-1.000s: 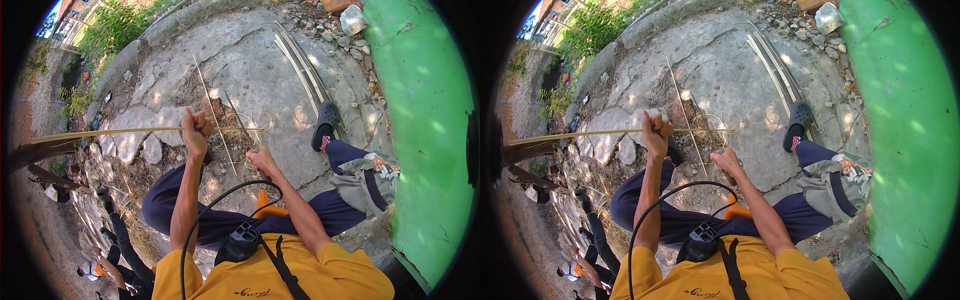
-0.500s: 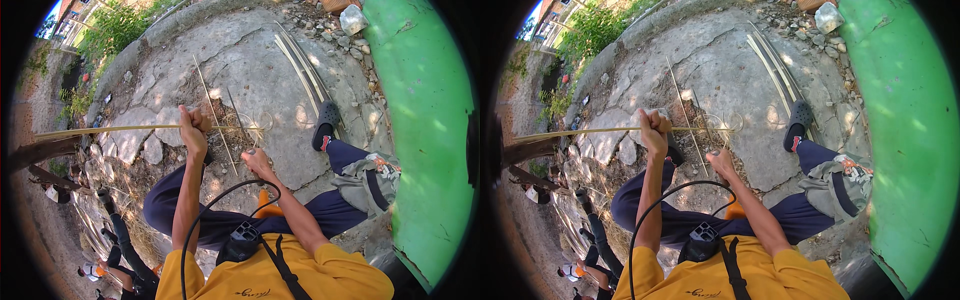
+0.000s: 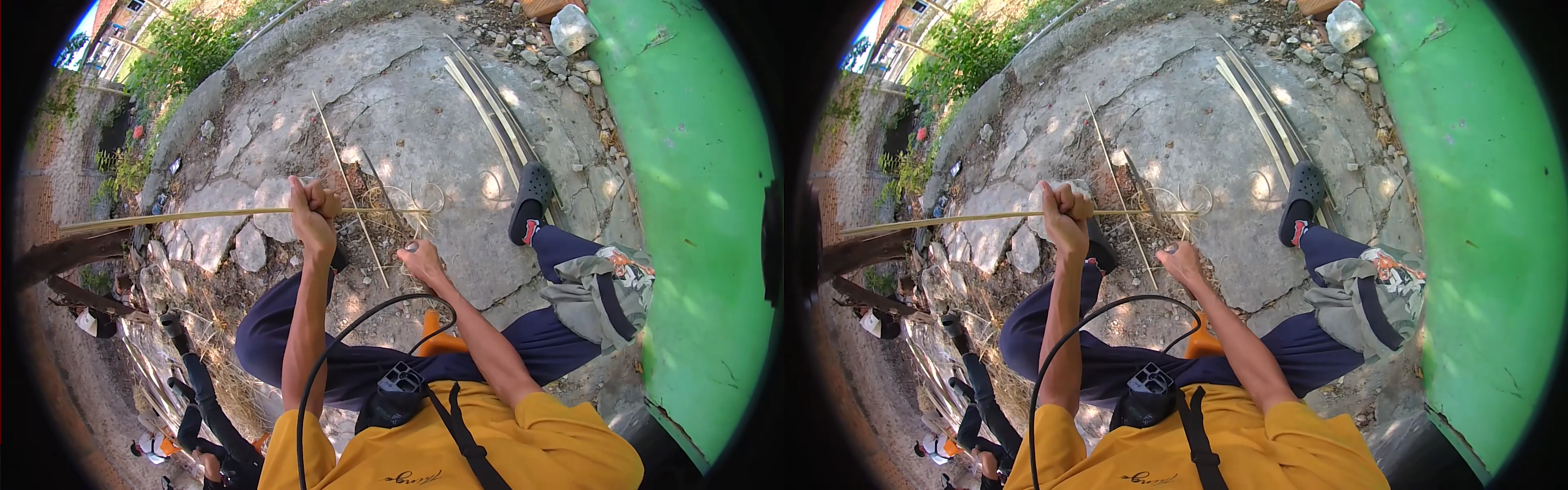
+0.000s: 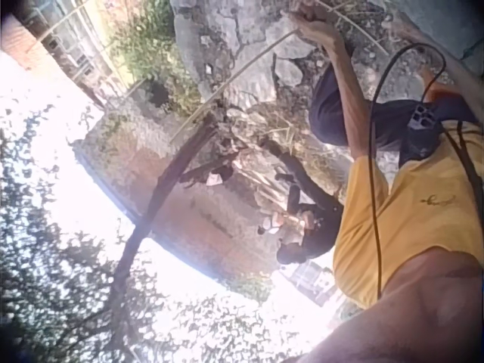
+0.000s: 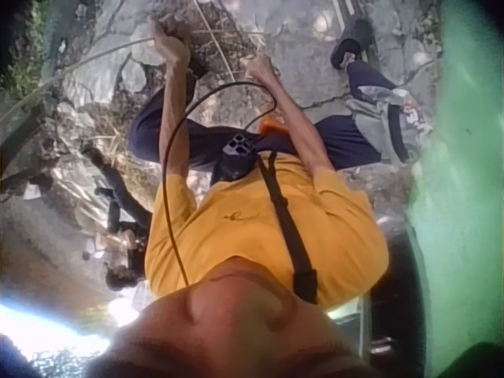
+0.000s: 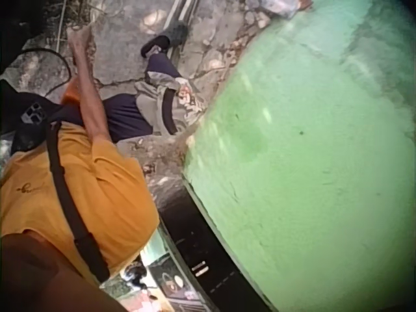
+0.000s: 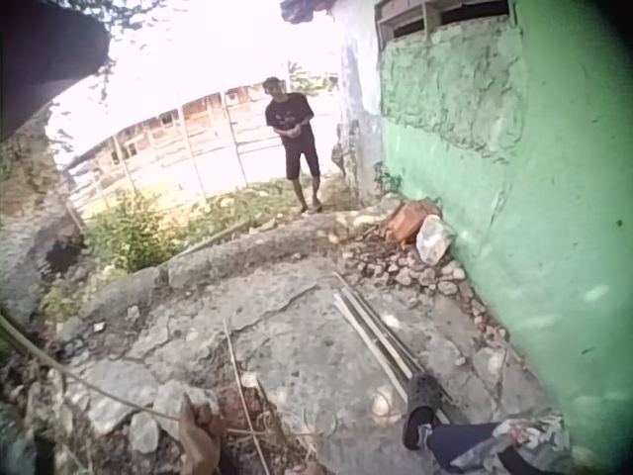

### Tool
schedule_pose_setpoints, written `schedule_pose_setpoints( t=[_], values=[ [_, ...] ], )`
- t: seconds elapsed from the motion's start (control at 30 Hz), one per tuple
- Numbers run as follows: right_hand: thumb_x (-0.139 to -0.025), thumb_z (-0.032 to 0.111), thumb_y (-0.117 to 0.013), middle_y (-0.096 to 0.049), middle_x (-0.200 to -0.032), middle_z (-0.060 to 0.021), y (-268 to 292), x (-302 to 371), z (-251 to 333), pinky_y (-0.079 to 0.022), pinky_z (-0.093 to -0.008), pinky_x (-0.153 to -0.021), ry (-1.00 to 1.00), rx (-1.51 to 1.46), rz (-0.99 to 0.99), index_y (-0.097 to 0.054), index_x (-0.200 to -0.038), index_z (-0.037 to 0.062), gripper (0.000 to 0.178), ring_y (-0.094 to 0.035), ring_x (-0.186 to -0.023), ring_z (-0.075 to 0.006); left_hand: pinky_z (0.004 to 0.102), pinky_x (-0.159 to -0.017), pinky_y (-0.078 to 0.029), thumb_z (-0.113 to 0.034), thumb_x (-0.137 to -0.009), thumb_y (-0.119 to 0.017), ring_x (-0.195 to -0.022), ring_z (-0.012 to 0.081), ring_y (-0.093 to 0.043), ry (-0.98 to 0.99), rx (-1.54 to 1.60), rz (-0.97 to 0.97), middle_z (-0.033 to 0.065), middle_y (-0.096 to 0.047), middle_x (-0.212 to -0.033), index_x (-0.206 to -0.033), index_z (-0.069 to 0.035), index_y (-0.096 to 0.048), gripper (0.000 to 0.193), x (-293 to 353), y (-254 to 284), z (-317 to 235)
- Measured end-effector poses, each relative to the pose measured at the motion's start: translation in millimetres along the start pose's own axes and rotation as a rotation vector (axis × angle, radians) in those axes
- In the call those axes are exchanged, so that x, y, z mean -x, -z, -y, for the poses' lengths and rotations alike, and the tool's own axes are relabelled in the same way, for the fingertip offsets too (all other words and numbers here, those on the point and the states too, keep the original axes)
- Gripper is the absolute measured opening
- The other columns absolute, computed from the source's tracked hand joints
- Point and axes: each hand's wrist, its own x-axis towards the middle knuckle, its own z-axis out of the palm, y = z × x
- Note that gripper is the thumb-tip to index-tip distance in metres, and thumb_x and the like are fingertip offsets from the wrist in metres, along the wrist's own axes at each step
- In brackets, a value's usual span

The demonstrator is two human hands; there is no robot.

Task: The person scrapes a bamboo stick with a knife, removes shavings by hand, and trims the bamboo stick using the blade.

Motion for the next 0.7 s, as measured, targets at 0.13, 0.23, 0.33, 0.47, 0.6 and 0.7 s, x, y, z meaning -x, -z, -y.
schedule_pose_setpoints(
  t=[0.13,0.23,0.33,0.47,0.6,0.7],
  values=[
    [-0.073,0.03,-0.069,-0.064,-0.06,-0.009,-10.5,24.4,26.8,-0.048,-0.0381,-0.061,0.201,-0.078,0.017,-0.065,-0.072,-0.0008,0.031,-0.061,-0.058,-0.0246,0.0336,-0.049,-0.012,-0.051,-0.109,-0.025,-0.05,0.0111,-0.009,0.03,-0.021,0.008,-0.0043,-0.013,-0.054,-0.063,-0.015,-0.021,0.059,5.8,-4.9,-10.7],
    [-0.075,0.029,-0.068,-0.063,-0.063,-0.013,-11.9,11.8,4.5,-0.049,-0.0413,-0.064,-0.013,-0.013,0.012,-0.066,-0.077,-0.0004,0.03,-0.065,-0.066,-0.0243,0.0335,-0.049,-0.012,-0.05,-0.109,-0.025,-0.05,0.0112,-0.009,0.016,-0.04,0.012,-0.0041,-0.013,-0.054,-0.063,-0.015,-0.021,0.058,9.6,-2.4,-15.0],
    [-0.076,0.029,-0.067,-0.062,-0.06,-0.01,2.8,-34.8,-70.7,-0.05,-0.0391,-0.057,-0.047,0.052,-0.151,-0.068,-0.076,0.002,0.027,-0.063,-0.055,-0.022,0.0335,-0.049,-0.012,-0.051,-0.109,-0.025,-0.05,0.0112,-0.009,0.029,-0.031,0.078,-0.004,-0.013,-0.054,-0.063,-0.015,-0.02,0.058,1.1,-22.4,4.2],
    [-0.077,0.029,-0.066,-0.063,-0.059,-0.009,-13.3,-12.9,-42.7,-0.048,-0.0367,-0.052,-0.09,-0.027,-0.068,-0.069,-0.079,0.0022,0.027,-0.06,-0.049,-0.0194,0.0336,-0.048,-0.012,-0.05,-0.109,-0.025,-0.05,0.011,-0.009,0.033,-0.032,0.033,-0.004,-0.013,-0.054,-0.063,-0.016,-0.02,0.058,2.8,-8.9,-4.6],
    [-0.074,0.029,-0.068,-0.067,-0.067,-0.0141,-22.2,8.1,-20.3,-0.051,-0.0373,-0.063,0.07,-0.031,-0.055,-0.068,-0.084,-0.0012,0.032,-0.066,-0.063,-0.025,0.0336,-0.048,-0.012,-0.05,-0.109,-0.025,-0.05,0.011,-0.009,0.018,-0.061,0.038,-0.0041,-0.013,-0.054,-0.063,-0.016,-0.02,0.058,3.9,-7.8,-8.1],
    [-0.073,0.028,-0.069,-0.069,-0.072,-0.0165,-9.9,-4.6,-32.9,-0.052,-0.0391,-0.067,0.056,-0.001,-0.038,-0.068,-0.086,-0.003,0.034,-0.067,-0.066,-0.0286,0.0336,-0.048,-0.012,-0.051,-0.109,-0.025,-0.049,0.0109,-0.008,0.008,-0.023,0.007,-0.0042,-0.012,-0.054,-0.063,-0.016,-0.02,0.058,1.7,-8.7,-11.7]
  ],
)
